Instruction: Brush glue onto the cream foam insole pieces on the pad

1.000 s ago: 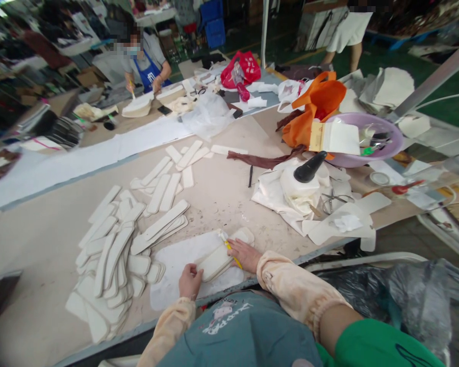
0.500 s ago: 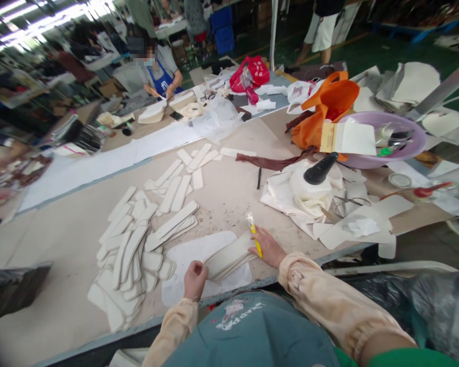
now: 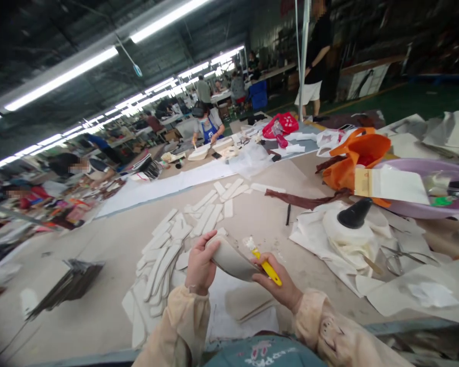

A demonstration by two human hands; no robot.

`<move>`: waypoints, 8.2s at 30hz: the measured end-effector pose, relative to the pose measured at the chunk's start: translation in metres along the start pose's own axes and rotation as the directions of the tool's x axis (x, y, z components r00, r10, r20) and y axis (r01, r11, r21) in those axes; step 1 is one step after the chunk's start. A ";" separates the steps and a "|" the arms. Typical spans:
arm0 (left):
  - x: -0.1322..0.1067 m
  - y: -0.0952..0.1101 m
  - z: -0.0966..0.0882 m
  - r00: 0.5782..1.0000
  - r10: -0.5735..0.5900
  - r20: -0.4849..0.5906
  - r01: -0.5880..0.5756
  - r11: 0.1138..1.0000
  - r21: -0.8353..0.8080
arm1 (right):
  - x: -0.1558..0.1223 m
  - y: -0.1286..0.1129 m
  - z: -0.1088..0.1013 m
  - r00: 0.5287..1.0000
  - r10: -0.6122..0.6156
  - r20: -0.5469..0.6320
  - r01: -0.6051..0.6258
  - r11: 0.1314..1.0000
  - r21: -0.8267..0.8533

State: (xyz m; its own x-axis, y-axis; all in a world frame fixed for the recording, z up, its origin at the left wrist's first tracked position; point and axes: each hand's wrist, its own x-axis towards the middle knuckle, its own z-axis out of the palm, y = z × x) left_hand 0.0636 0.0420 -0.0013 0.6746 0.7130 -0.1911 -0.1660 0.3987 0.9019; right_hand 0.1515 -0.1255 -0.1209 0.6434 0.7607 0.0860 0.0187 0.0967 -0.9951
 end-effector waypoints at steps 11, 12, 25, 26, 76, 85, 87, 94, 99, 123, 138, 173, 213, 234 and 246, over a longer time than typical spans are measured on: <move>0.043 0.036 -0.029 0.951 0.036 -0.307 -0.137 0.939 -0.317 | 0.012 -0.031 0.019 0.972 0.050 -0.229 -0.041 0.998 0.046; 0.046 0.035 -0.034 0.942 0.012 -0.334 -0.134 0.930 -0.343 | 0.013 -0.035 0.022 0.972 0.044 -0.232 -0.035 0.998 0.043; 0.051 0.022 -0.076 0.896 -0.056 -0.441 -0.130 0.916 -0.380 | 0.019 -0.051 0.041 0.970 0.053 -0.238 -0.062 0.998 -0.030; 0.051 0.022 -0.076 0.894 -0.047 -0.445 -0.132 0.923 -0.362 | 0.019 -0.050 0.041 0.970 0.058 -0.235 -0.069 0.997 -0.036; 0.033 0.027 -0.069 0.913 0.029 -0.406 -0.183 0.921 -0.345 | 0.007 -0.037 0.047 0.970 0.034 -0.242 -0.081 0.978 -0.190; 0.046 0.021 -0.087 0.856 -0.100 -0.508 -0.118 0.918 -0.379 | 0.010 -0.039 0.052 0.976 0.066 -0.207 -0.074 0.997 -0.033; 0.046 0.018 -0.089 0.858 -0.112 -0.502 -0.101 0.920 -0.378 | 0.010 -0.038 0.053 0.975 0.057 -0.215 -0.069 0.996 -0.053; 0.043 0.013 -0.097 0.863 -0.163 -0.478 -0.065 0.903 -0.425 | 0.009 -0.043 0.056 0.982 0.015 -0.186 -0.042 0.989 -0.140; 0.042 0.015 -0.101 0.868 -0.195 -0.457 -0.054 0.878 -0.476 | 0.008 -0.040 0.058 0.982 0.012 -0.191 -0.048 0.982 -0.182; 0.029 -0.034 -0.295 0.897 -0.034 -0.441 0.169 0.948 0.270 | 0.002 0.013 0.048 0.998 -0.064 -0.004 0.050 0.822 -0.568; 0.076 -0.053 -0.324 0.946 0.318 0.065 -0.127 0.178 0.976 | -0.037 0.049 -0.005 0.983 0.026 -0.184 -0.130 0.806 -0.578; -0.036 -0.225 -0.199 0.918 -0.083 0.387 -0.366 0.196 0.910 | -0.064 0.048 -0.059 0.889 0.349 -0.297 -0.310 0.935 0.171; -0.027 -0.233 -0.205 0.900 -0.098 0.425 -0.417 0.094 0.904 | -0.064 0.037 -0.266 0.784 0.004 -0.620 -0.505 0.585 -0.635; -0.030 -0.236 -0.205 0.900 -0.062 0.431 -0.423 0.112 0.899 | -0.078 0.031 -0.271 0.966 -0.039 -0.255 -0.213 0.439 -0.873; -0.032 -0.239 -0.207 0.897 -0.052 0.439 -0.433 0.096 0.896 | -0.065 0.032 -0.285 0.997 -0.075 -0.037 -0.018 0.239 -0.971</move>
State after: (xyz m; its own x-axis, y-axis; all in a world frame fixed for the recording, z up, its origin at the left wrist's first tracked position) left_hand -0.0674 0.0440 -0.2908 0.9293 0.3662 -0.0481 0.3370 -0.7872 0.5164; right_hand 0.3281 -0.3548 -0.1724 0.6678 0.7274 0.1581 0.7360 -0.6134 -0.2863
